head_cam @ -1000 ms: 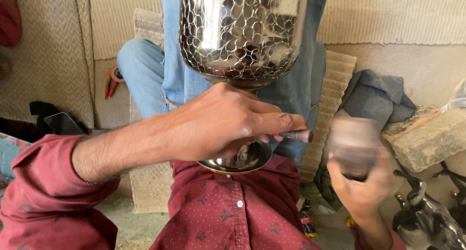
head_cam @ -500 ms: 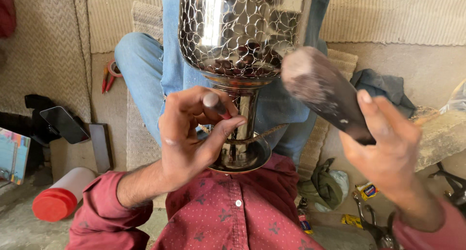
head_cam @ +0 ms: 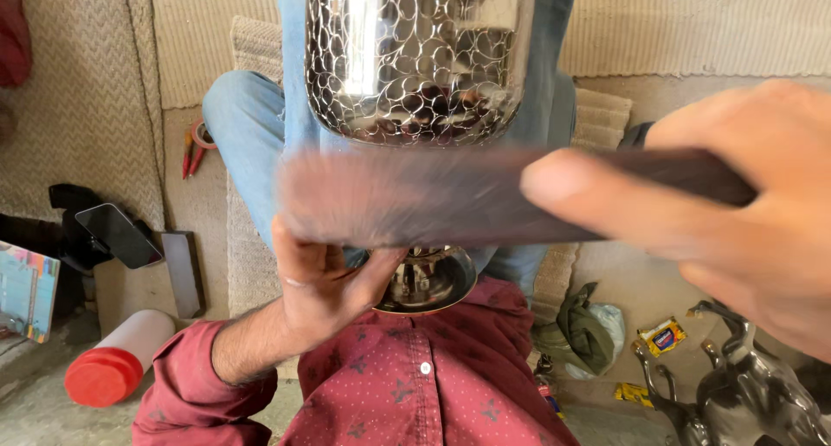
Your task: The person sits on the floor holding a punch chisel against the base of a silver-plated decorative vase and repeatedly strikes the chisel with a wooden mallet, repositioning the chisel around the vase's stem and base to work the metal surface.
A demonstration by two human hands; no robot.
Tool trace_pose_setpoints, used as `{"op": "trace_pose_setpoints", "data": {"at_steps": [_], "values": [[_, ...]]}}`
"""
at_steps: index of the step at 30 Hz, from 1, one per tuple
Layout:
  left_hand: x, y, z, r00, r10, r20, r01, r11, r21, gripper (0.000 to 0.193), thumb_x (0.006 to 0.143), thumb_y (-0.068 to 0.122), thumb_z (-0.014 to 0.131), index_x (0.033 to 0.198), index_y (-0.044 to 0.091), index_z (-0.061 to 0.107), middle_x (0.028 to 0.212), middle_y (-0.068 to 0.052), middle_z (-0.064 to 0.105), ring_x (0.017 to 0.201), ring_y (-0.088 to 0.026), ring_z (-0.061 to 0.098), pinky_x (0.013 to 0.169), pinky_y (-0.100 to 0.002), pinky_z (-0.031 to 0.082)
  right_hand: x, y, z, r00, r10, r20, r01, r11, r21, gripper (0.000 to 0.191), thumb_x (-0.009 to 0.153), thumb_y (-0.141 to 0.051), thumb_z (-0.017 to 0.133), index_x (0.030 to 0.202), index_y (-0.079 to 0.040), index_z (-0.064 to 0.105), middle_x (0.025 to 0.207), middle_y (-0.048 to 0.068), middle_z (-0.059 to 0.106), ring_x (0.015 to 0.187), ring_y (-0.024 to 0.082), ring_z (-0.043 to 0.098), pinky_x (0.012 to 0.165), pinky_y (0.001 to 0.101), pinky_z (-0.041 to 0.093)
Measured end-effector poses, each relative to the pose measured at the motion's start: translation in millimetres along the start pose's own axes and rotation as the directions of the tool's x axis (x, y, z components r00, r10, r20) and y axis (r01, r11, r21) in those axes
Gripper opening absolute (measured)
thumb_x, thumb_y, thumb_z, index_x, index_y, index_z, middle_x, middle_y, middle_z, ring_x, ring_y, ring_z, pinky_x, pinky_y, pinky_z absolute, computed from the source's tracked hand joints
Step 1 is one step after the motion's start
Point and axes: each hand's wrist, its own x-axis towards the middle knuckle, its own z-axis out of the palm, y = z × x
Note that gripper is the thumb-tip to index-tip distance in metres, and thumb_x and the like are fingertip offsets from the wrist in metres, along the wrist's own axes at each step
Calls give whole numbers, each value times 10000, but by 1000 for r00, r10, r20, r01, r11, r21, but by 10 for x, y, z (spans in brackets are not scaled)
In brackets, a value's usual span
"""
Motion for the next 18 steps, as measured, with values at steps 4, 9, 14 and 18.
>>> {"op": "trace_pose_setpoints", "data": {"at_steps": [4,9,14,18], "values": [[-112,-111,-171,985,12,174,-71,938,339,614,769,-190,729,1262,40,443,1125,-193,678,1065,-282,717,933,-397,599,-65,-22,56,934,293,-204,-108,776,621,858,720,39,711,1481,-309,521,968,61,635,756,180,527,692,337,441],[-143,-176,-117,999,-20,49,20,1000,11,591,940,-153,741,1378,-5,373,1344,-167,568,1240,-238,625,1097,-338,530,-88,-20,101,920,336,-204,-138,762,633,877,741,137,701,1508,-239,500,933,64,625,663,182,513,610,340,438],[54,-29,-112,993,-5,116,-10,992,127,446,942,-126,733,1316,-63,498,1247,-191,668,1112,-235,695,977,-327,586,-125,-80,113,932,340,-127,-208,787,581,972,646,109,709,1515,-273,496,926,76,641,678,226,531,618,381,473],[248,96,-96,988,-41,149,-25,912,410,382,857,20,899,1023,-12,556,905,-123,765,821,-145,788,666,-262,596,-170,-152,223,895,440,-78,-229,601,766,902,719,130,697,1529,-219,509,956,73,654,692,170,601,634,334,495]]}}
